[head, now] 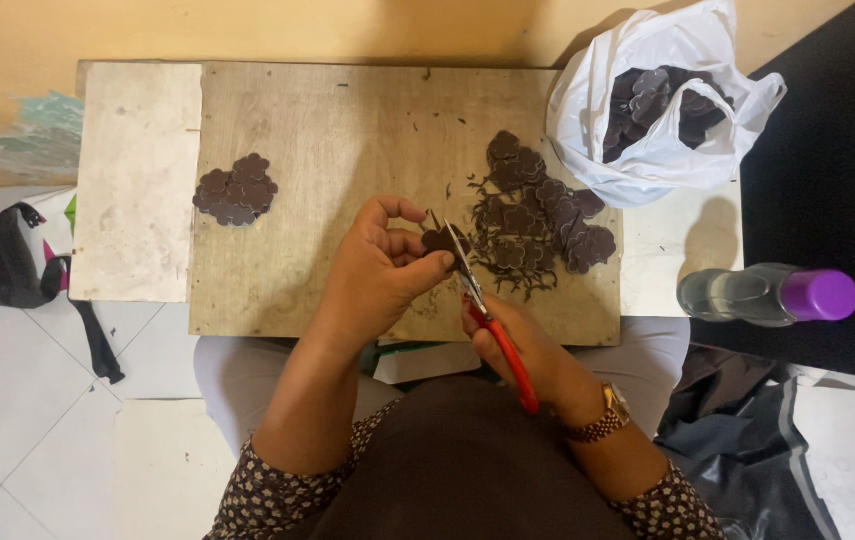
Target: The person sits on the floor and uses red-handled scissors to trim the edges of dark brown flower-shaped fabric pieces. They hold each piece with the left hand and cut with the right, placing trimmed pieces into a white bag on the table.
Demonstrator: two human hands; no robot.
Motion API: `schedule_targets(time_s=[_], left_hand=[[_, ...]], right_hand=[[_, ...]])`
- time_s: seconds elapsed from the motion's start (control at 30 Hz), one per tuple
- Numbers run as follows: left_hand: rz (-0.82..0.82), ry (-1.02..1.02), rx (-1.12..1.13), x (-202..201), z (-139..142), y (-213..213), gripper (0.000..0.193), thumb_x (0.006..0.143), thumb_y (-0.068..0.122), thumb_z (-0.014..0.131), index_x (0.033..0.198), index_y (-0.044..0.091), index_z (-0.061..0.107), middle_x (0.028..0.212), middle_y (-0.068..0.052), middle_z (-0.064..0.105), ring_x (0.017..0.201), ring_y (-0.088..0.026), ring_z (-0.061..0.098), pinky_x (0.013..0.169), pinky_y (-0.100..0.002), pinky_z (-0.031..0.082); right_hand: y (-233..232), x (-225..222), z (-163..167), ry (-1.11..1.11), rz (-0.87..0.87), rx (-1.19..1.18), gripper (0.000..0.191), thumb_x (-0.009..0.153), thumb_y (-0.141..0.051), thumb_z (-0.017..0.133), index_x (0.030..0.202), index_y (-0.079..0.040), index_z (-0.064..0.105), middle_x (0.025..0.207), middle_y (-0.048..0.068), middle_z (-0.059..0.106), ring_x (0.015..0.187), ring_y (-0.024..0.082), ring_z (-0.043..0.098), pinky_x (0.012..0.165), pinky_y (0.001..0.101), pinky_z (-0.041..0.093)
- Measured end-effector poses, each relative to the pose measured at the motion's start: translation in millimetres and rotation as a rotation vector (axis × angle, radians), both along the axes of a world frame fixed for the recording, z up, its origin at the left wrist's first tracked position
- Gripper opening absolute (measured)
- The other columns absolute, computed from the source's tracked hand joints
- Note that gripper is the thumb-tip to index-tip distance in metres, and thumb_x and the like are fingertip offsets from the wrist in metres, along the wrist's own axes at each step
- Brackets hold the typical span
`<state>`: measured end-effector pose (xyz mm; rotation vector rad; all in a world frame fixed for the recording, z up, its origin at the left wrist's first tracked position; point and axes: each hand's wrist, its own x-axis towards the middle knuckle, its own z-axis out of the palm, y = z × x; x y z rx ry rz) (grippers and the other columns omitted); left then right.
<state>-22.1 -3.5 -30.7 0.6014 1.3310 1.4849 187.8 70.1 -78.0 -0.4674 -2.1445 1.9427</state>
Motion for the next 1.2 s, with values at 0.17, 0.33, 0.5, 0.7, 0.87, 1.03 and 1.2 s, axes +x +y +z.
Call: schedule_targets(time_s=[0.17, 0.33, 0.5, 0.7, 0.87, 1.03, 1.2], left_hand=[[0.011, 0.022, 0.009, 3, -1, 1, 0.045, 0.085, -0.002, 0.075, 0.120, 0.000, 0.048, 0.090, -0.012, 0.073, 0.080, -0.013, 0.071, 0.069, -0.024, 0.058], [-0.030, -0.011, 0.019, 6, -4, 1, 0.037, 0.088, -0.001, 0.072, 0.119, -0.001, 0.052, 0.090, -0.011, 0.073, 0.080, -0.015, 0.073, 0.073, -0.026, 0.060], [-0.085, -0.067, 0.030, 1, -8, 0, 0.037, 0.089, -0.001, 0.071, 0.119, -0.001, 0.050, 0.089, -0.011, 0.073, 0.077, -0.015, 0.071, 0.072, -0.028, 0.060], [-0.097, -0.055, 0.025, 1, -10, -2, 0.041, 0.086, -0.001, 0.073, 0.119, 0.001, 0.049, 0.086, -0.010, 0.073, 0.076, -0.012, 0.071, 0.068, -0.024, 0.058], [-0.063, 0.072, -0.026, 6, -7, -3, 0.043, 0.085, 0.001, 0.076, 0.120, 0.001, 0.051, 0.084, -0.007, 0.072, 0.071, -0.008, 0.065, 0.061, -0.020, 0.051], [-0.040, 0.095, -0.017, 8, -3, -4, 0.042, 0.085, 0.000, 0.074, 0.120, 0.002, 0.051, 0.087, -0.006, 0.072, 0.074, -0.006, 0.065, 0.064, -0.019, 0.053], [-0.020, 0.090, -0.003, 11, -1, -2, 0.043, 0.085, 0.000, 0.074, 0.120, 0.001, 0.050, 0.087, -0.007, 0.071, 0.073, -0.007, 0.064, 0.064, -0.019, 0.052]], right_hand=[[1, 1, -1, -0.002, -0.013, 0.001, 0.058, 0.100, -0.069, 0.045, 0.093, -0.011, 0.048, 0.078, -0.003, 0.043, 0.069, 0.009, 0.042, 0.060, 0.0264, 0.042], [0, 2, 9, 0.057, 0.033, -0.050, 0.062, 0.101, -0.073, 0.042, 0.095, -0.011, 0.050, 0.083, -0.003, 0.044, 0.074, 0.010, 0.042, 0.065, 0.0265, 0.041], [-2, 6, 22, 0.026, 0.087, -0.275, 0.069, 0.096, -0.076, 0.047, 0.105, -0.008, 0.050, 0.090, 0.000, 0.044, 0.079, 0.012, 0.042, 0.069, 0.0277, 0.042], [1, 7, 15, 0.004, 0.088, -0.048, 0.066, 0.099, -0.073, 0.044, 0.107, -0.008, 0.051, 0.092, 0.000, 0.045, 0.082, 0.012, 0.043, 0.072, 0.0270, 0.043], [2, 9, 6, -0.024, 0.060, 0.024, 0.060, 0.098, -0.068, 0.051, 0.106, -0.008, 0.049, 0.091, 0.000, 0.045, 0.079, 0.013, 0.045, 0.069, 0.0281, 0.045], [4, 9, 5, 0.005, 0.041, 0.014, 0.060, 0.098, -0.069, 0.052, 0.102, -0.009, 0.048, 0.088, 0.000, 0.044, 0.078, 0.013, 0.043, 0.067, 0.0286, 0.044], [4, 9, 6, -0.022, 0.028, 0.017, 0.062, 0.096, -0.072, 0.050, 0.100, -0.009, 0.049, 0.084, -0.001, 0.044, 0.074, 0.012, 0.044, 0.063, 0.0281, 0.044]])
